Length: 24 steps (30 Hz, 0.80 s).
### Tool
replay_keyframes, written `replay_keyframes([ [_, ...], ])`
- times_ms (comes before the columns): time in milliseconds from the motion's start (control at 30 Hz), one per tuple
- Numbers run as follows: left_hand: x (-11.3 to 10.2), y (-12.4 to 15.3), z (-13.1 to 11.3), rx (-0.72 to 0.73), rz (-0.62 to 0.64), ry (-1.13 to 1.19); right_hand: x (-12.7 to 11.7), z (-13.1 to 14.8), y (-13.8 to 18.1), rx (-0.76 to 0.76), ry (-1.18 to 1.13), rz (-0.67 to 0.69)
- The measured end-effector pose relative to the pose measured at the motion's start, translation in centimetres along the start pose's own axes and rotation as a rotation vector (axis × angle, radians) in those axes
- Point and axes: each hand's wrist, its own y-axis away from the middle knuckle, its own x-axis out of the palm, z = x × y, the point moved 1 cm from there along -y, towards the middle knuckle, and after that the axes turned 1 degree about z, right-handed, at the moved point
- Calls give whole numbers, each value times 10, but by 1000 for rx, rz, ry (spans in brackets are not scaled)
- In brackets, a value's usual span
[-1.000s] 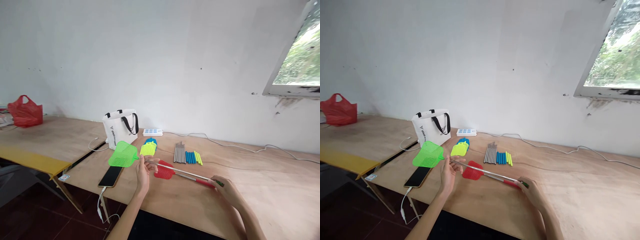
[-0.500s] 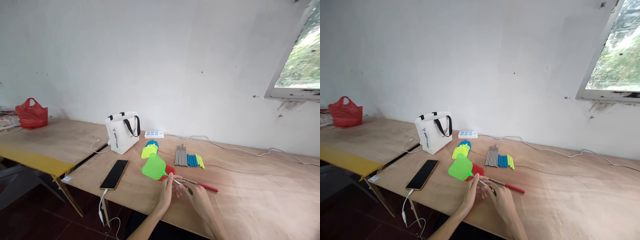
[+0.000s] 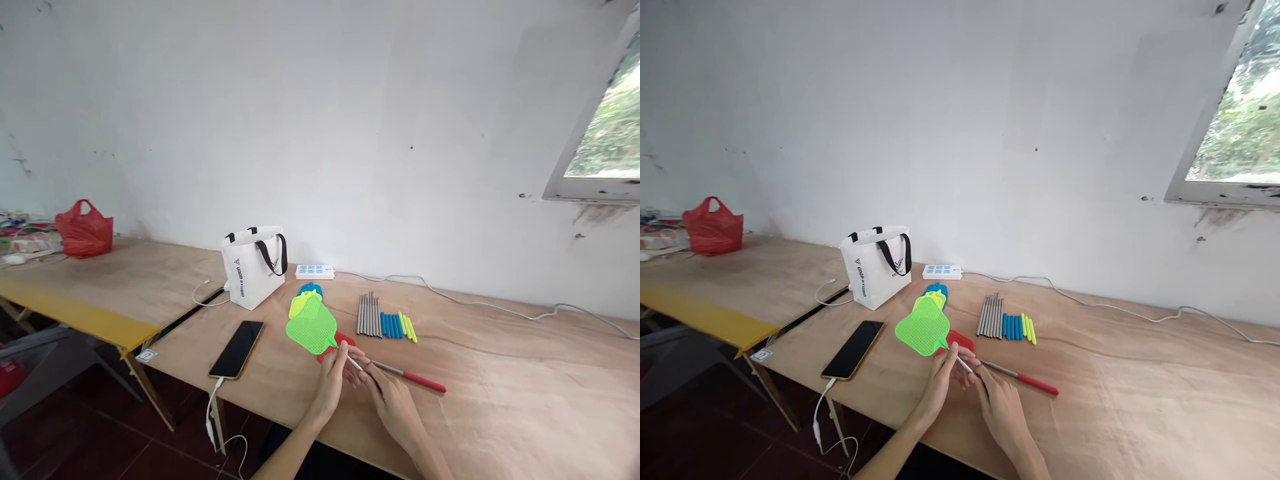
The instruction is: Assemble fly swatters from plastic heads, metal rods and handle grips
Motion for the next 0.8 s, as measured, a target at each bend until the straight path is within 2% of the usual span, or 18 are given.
replay_keyframes([
  [133, 4, 4, -14, 48, 17, -7, -19, -7, 4, -97, 158, -44],
  [233, 4, 2, -19, 39, -15, 30, -47, -18, 8, -128, 290, -74],
  [300, -8, -5, -26, 68, -104, 64, -70, -30, 12, -120, 351, -109],
  [433, -50, -24, -46, 152, -345, 155, -106, -69, 21, -10, 358, -117],
  [500, -63, -29, -52, 172, -367, 173, -113, -87, 25, 50, 312, -93],
  [600, -64, -30, -52, 168, -304, 204, -112, -99, 28, 168, 236, -108],
  [700, -60, -29, -47, 142, -311, 213, -110, -93, 30, 210, 156, -141],
  [800, -62, -33, -43, 166, -405, 235, -110, -77, 30, 158, 81, -71],
])
